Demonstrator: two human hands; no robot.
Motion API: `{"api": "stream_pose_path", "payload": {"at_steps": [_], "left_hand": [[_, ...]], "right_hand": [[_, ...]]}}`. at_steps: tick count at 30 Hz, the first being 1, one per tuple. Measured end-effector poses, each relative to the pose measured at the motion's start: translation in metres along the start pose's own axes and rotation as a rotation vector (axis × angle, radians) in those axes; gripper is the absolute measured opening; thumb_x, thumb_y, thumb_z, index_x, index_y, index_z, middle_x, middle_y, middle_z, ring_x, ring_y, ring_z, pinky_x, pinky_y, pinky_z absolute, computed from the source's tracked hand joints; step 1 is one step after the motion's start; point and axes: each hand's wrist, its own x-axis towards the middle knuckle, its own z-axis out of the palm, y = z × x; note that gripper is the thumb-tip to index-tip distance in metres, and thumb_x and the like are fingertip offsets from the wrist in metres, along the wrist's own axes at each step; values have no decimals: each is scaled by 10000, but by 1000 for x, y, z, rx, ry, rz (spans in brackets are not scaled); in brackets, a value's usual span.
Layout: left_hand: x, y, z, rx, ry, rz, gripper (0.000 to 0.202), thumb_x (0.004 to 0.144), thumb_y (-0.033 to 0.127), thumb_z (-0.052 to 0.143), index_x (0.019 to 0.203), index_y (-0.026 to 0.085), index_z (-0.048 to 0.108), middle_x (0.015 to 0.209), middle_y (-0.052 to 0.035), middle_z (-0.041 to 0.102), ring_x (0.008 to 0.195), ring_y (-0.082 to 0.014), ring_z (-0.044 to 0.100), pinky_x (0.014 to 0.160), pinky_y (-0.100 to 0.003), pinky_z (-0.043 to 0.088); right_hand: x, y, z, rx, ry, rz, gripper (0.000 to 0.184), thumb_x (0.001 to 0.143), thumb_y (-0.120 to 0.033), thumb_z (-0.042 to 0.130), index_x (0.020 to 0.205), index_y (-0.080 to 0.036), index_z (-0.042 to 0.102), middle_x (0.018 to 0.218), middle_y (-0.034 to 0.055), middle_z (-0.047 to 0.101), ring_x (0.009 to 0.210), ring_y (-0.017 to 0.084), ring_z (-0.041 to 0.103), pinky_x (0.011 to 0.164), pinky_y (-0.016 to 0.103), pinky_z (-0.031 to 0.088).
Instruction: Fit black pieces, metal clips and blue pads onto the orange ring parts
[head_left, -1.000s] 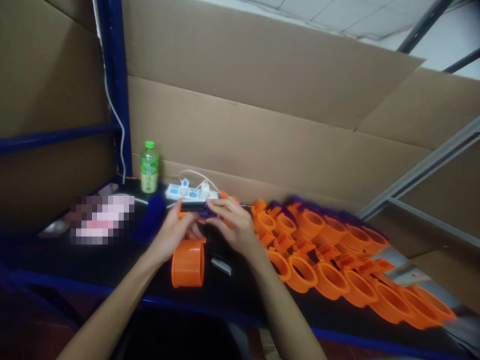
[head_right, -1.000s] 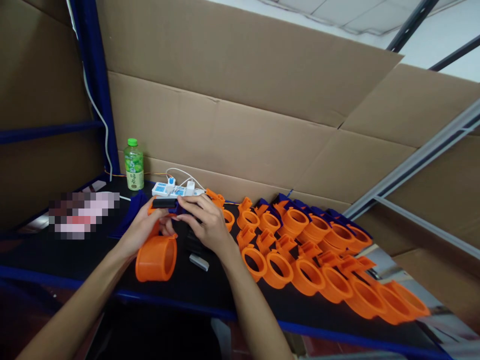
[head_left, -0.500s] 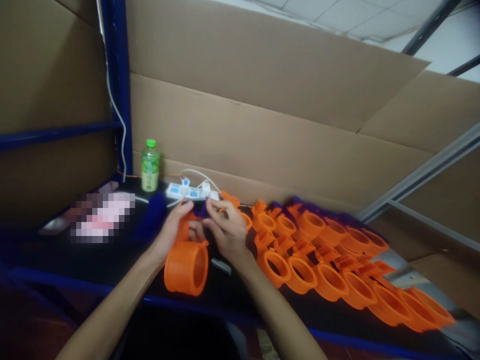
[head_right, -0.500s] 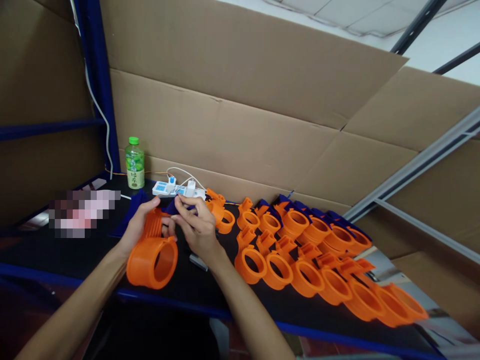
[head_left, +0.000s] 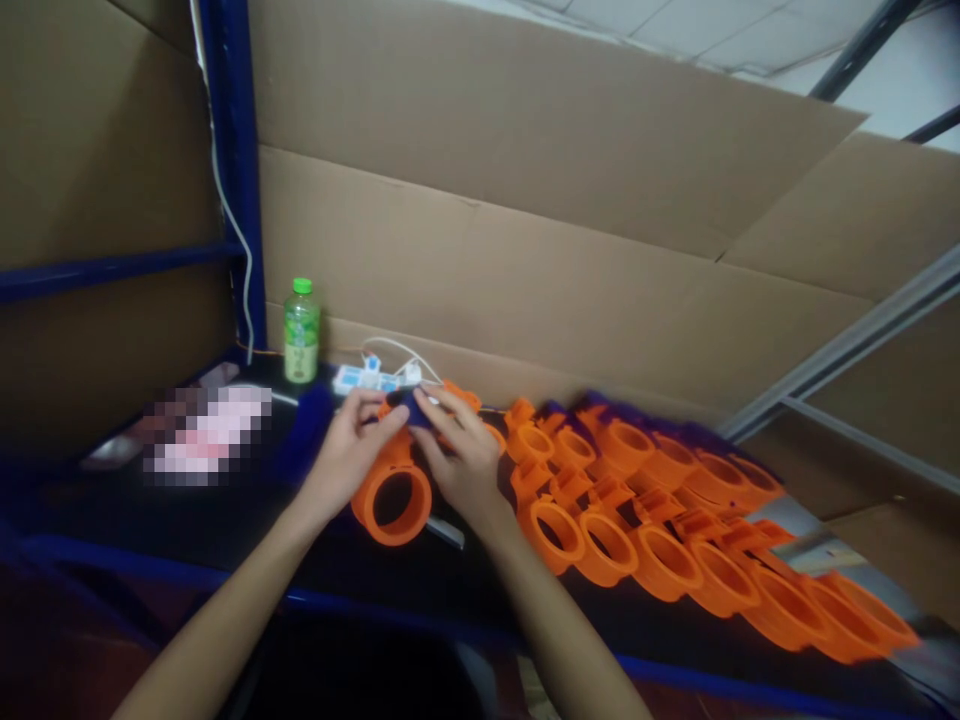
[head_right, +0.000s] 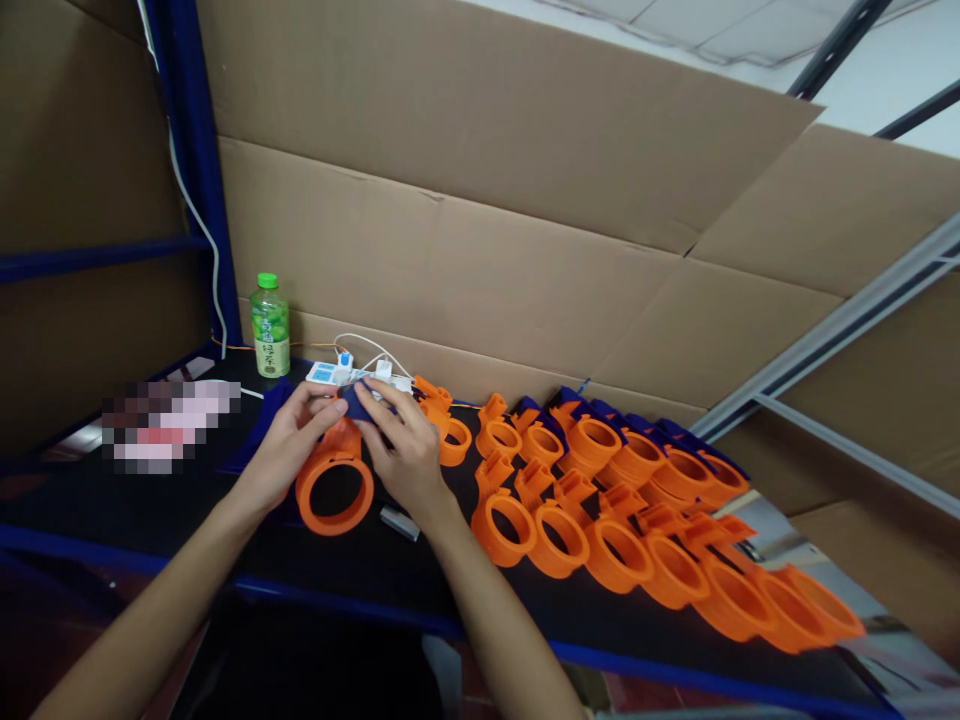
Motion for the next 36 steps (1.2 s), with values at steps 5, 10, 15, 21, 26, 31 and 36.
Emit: {"api": "stream_pose_path", "payload": {"at_steps": [5, 10, 15, 21, 26, 31, 36], "left_hand": [[2, 11, -6, -13, 129, 69, 358, 740, 438, 824, 951, 187, 682, 983, -65, 748, 886, -213, 727, 775, -284, 554], [6, 26, -19, -267, 257, 22, 494, 777, 591, 729, 1018, 161, 699, 784, -67, 739, 716, -250, 746, 637, -324, 587], [4, 31, -20, -276, 307, 92, 364, 759, 496, 799, 898, 173, 708, 517, 30, 591, 723, -249, 759, 670, -295, 594], [4, 30, -19, -288, 284, 23, 441, 759, 533, 780, 973, 152, 720, 765, -66, 752, 759, -268, 766, 649, -313, 604], [8, 32, -21, -360, 278, -19, 508, 771, 599, 734, 1004, 148, 728, 820, -83, 770, 823, -289, 769, 674, -322, 613], [7, 33, -18, -397, 270, -54, 498, 784, 594, 714, 1002, 147, 734, 731, -69, 749, 854, -306, 766, 690, -334, 614], [4, 28, -13, -415, 160, -209, 496, 775, 592, 719, 1013, 158, 725, 801, -86, 761, 852, -330, 764, 679, -381, 618]], "right_hand": [[-1, -3, 3, 212, -54, 157, 510, 959, -231, 614, 1459, -270, 522, 1320, 77, 674, 1066, 187, 698, 883, 336, 600], [-8, 9, 16, 68, -262, 274, 317, 995, -239, 536, 1287, -214, 658, 1215, 76, 715, 1050, 190, 657, 814, 306, 564], [-19, 11, 39, -223, -726, 119, 227, 961, -170, 559, 1132, -192, 706, 1078, 73, 725, 1061, 216, 583, 763, 280, 499], [-24, 5, 45, -282, -794, 98, 243, 952, -127, 538, 1133, -165, 695, 1085, 116, 693, 1088, 220, 548, 776, 262, 480], [-24, 9, 43, -243, -756, 199, 214, 948, -152, 548, 1082, -183, 711, 1046, 89, 720, 1008, 206, 601, 776, 266, 480], [-29, 8, 56, 35, -587, 467, 339, 929, -275, 616, 1267, -267, 630, 993, 9, 745, 863, 187, 674, 748, 264, 505], [-36, 13, 70, 122, -487, 509, 418, 906, -282, 642, 1319, -274, 577, 930, 13, 750, 812, 212, 691, 693, 282, 518]]}}
